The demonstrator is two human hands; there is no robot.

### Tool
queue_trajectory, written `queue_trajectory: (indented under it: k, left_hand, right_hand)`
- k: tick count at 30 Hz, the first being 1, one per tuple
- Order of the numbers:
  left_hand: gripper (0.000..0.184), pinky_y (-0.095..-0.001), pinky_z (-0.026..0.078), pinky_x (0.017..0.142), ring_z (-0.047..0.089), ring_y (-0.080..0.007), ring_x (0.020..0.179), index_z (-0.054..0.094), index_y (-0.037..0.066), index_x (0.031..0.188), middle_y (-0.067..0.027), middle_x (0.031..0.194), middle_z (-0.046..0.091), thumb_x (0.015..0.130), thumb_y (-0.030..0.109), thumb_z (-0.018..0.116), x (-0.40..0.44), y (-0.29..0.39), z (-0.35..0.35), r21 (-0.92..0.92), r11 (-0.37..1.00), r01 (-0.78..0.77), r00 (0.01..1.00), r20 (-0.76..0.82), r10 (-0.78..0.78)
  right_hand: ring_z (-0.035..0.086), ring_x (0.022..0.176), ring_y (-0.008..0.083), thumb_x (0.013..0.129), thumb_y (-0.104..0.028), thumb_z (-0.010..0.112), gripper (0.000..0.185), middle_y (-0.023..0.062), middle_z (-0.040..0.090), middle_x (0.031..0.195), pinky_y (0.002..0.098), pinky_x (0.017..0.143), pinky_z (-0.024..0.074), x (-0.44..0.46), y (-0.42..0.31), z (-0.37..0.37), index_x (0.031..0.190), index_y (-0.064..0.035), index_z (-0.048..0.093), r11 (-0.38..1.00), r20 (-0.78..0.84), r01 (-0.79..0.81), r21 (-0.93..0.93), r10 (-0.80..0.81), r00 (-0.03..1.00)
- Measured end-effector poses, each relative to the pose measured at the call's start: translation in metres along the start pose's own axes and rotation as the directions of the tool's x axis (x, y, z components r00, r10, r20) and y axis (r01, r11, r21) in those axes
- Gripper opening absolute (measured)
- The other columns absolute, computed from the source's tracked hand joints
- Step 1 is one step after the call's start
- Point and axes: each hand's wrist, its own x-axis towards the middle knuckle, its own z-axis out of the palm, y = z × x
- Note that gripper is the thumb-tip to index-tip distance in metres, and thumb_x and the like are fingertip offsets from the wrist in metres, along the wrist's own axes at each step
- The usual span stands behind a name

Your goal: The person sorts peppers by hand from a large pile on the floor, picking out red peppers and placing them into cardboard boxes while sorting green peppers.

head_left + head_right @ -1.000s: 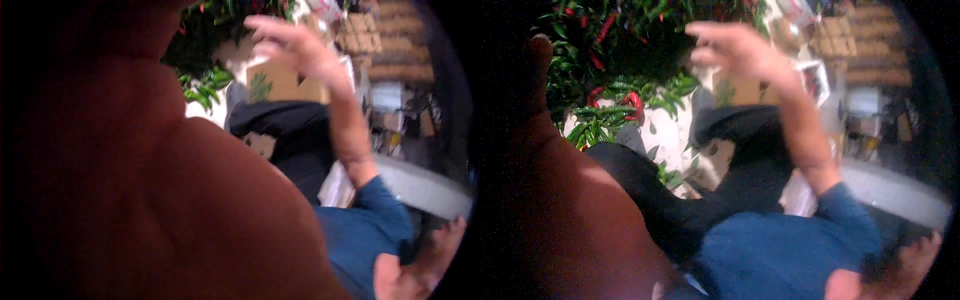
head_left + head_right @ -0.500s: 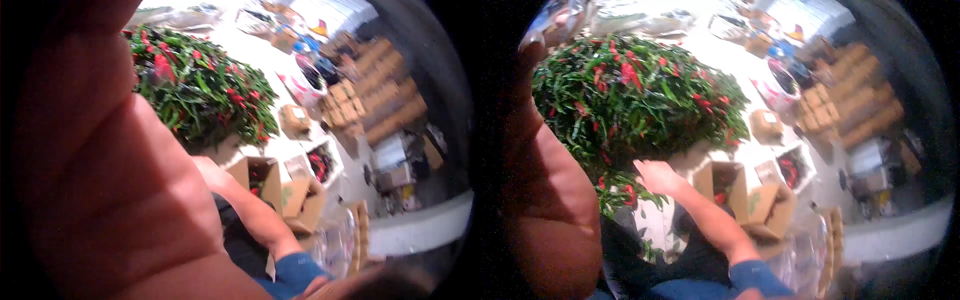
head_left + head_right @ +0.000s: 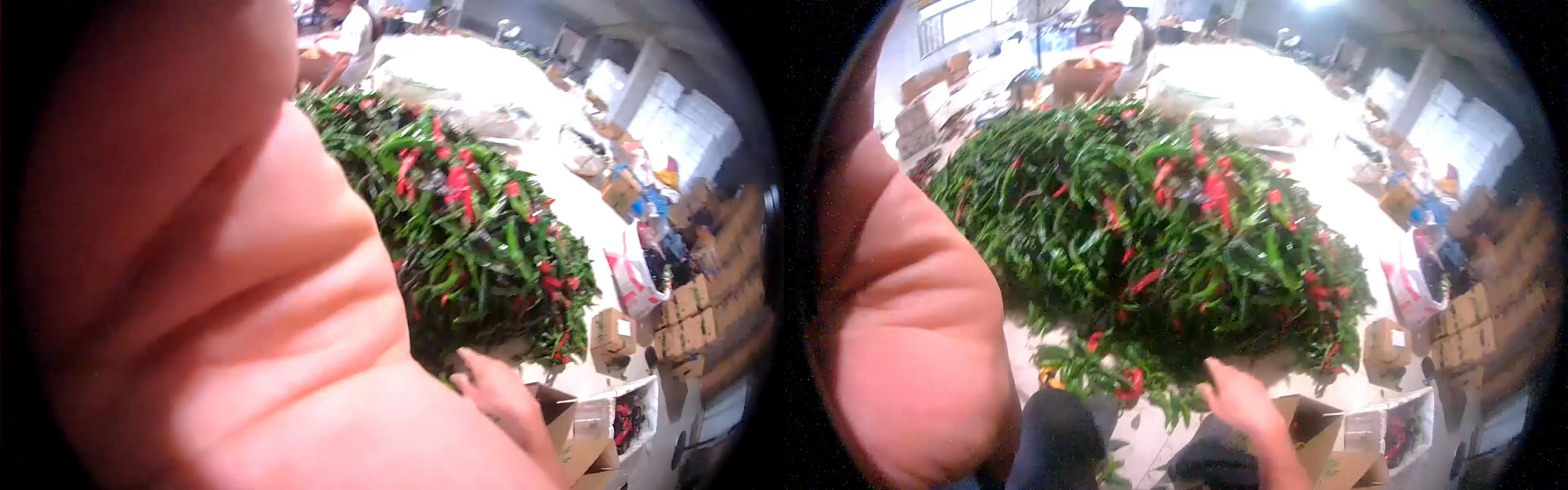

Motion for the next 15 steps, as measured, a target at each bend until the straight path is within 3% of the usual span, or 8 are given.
queue_trajectory:
  k: [3, 5, 6, 8, 11, 12, 13, 15]
  left_hand:
    - [0.041, -0.0337, 0.056, 0.084, 0.067, -0.0213, 0.096, 0.051, -0.001, 0.128, -0.0176, 0.117, 0.063, 0.101, 0.031, 0.056, -0.003, -0.007, -0.001, -0.057, 0.998, -0.017, 0.999, -0.052, 0.014]
    - [0.041, -0.0337, 0.056, 0.084, 0.067, -0.0212, 0.096, 0.052, -0.001, 0.127, -0.0176, 0.117, 0.063, 0.102, 0.031, 0.055, -0.008, -0.016, -0.006, -0.107, 0.994, -0.015, 0.992, -0.127, 0.001]
    - [0.041, -0.0336, 0.056, 0.084, 0.067, -0.0212, 0.096, 0.052, -0.001, 0.127, -0.0175, 0.117, 0.063, 0.102, 0.031, 0.055, -0.019, -0.026, -0.009, -0.145, 0.989, 0.022, 0.981, -0.19, -0.049]
    - [0.04, -0.0336, 0.056, 0.084, 0.067, -0.0211, 0.096, 0.052, -0.001, 0.127, -0.0175, 0.117, 0.063, 0.102, 0.031, 0.055, -0.046, -0.047, -0.006, -0.174, 0.985, 0.021, 0.949, -0.306, -0.074]
    - [0.04, -0.0335, 0.056, 0.084, 0.067, -0.021, 0.096, 0.052, -0.001, 0.127, -0.0175, 0.116, 0.064, 0.102, 0.031, 0.055, -0.129, -0.108, 0.045, -0.322, 0.853, 0.41, 0.756, -0.404, -0.515]
    - [0.031, -0.0329, 0.053, 0.083, 0.064, -0.0201, 0.093, 0.052, 0.002, 0.125, -0.0113, 0.108, 0.064, 0.095, 0.005, 0.061, -0.172, -0.12, 0.085, -0.374, 0.716, 0.589, 0.605, -0.382, -0.698]
    - [0.02, -0.0307, 0.052, 0.083, 0.063, -0.0178, 0.09, 0.06, 0.002, 0.114, -0.0105, 0.101, 0.065, 0.095, 0.003, 0.058, -0.209, -0.136, 0.106, -0.274, 0.573, 0.773, 0.518, -0.25, -0.818]
    - [0.022, -0.0395, 0.052, 0.091, 0.065, -0.0326, 0.101, 0.065, -0.001, 0.11, -0.0213, 0.106, 0.067, 0.093, 0.007, 0.056, -0.313, -0.158, 0.159, -0.038, 0.39, 0.92, 0.392, 0.097, -0.915]
  right_hand:
    - [0.049, 0.135, 0.0329, 0.097, -0.033, 0.059, 0.06, 0.0195, 0.05, 0.145, 0.0415, 0.115, 0.0361, 0.007, 0.01, 0.021, 0.145, 0.0, 0.044, 0.993, 0.05, -0.082, 0.087, 0.078, 0.996]
    - [0.058, 0.124, 0.0348, 0.095, -0.032, 0.062, 0.057, 0.0204, 0.058, 0.136, 0.0417, 0.107, 0.0455, 0.021, 0.022, 0.052, 0.142, -0.0029, 0.049, 0.967, 0.12, -0.114, 0.226, 0.089, 0.989]
    - [0.069, 0.099, 0.0329, 0.093, -0.023, 0.066, 0.048, 0.0215, 0.07, 0.111, 0.0419, 0.086, 0.055, 0.037, 0.031, 0.077, 0.134, -0.0012, 0.055, 0.982, 0.066, -0.047, 0.182, 0.036, 0.997]
    - [0.07, 0.096, 0.0341, 0.09, -0.025, 0.067, 0.045, 0.0215, 0.07, 0.107, 0.0438, 0.085, 0.0553, 0.054, 0.051, 0.138, 0.128, -0.0021, 0.06, 0.984, 0.191, -0.088, 0.152, 0.058, 0.98]
    - [0.068, 0.093, 0.0394, 0.087, -0.025, 0.066, 0.034, 0.0223, 0.07, 0.101, 0.0485, 0.085, 0.0544, 0.076, 0.072, 0.234, 0.113, -0.0028, 0.066, 0.99, 0.39, -0.143, -0.018, 0.139, 0.91]
    - [0.067, 0.092, 0.0408, 0.087, -0.025, 0.066, 0.031, 0.0224, 0.07, 0.099, 0.0499, 0.084, 0.0538, 0.08, 0.076, 0.254, 0.109, -0.0032, 0.066, 0.986, 0.333, -0.168, 0.02, 0.151, 0.931]
    - [0.067, 0.091, 0.0421, 0.086, -0.025, 0.065, 0.027, 0.0225, 0.07, 0.098, 0.0512, 0.083, 0.0532, 0.093, 0.066, 0.269, 0.104, -0.0035, 0.066, 0.979, 0.293, -0.196, 0.057, 0.171, 0.941]
    - [0.066, 0.092, 0.043, 0.085, -0.023, 0.065, 0.026, 0.0249, 0.069, 0.095, 0.0516, 0.083, 0.0519, 0.128, 0.057, 0.312, 0.099, -0.0013, 0.066, 0.943, 0.128, -0.216, 0.254, 0.189, 0.974]
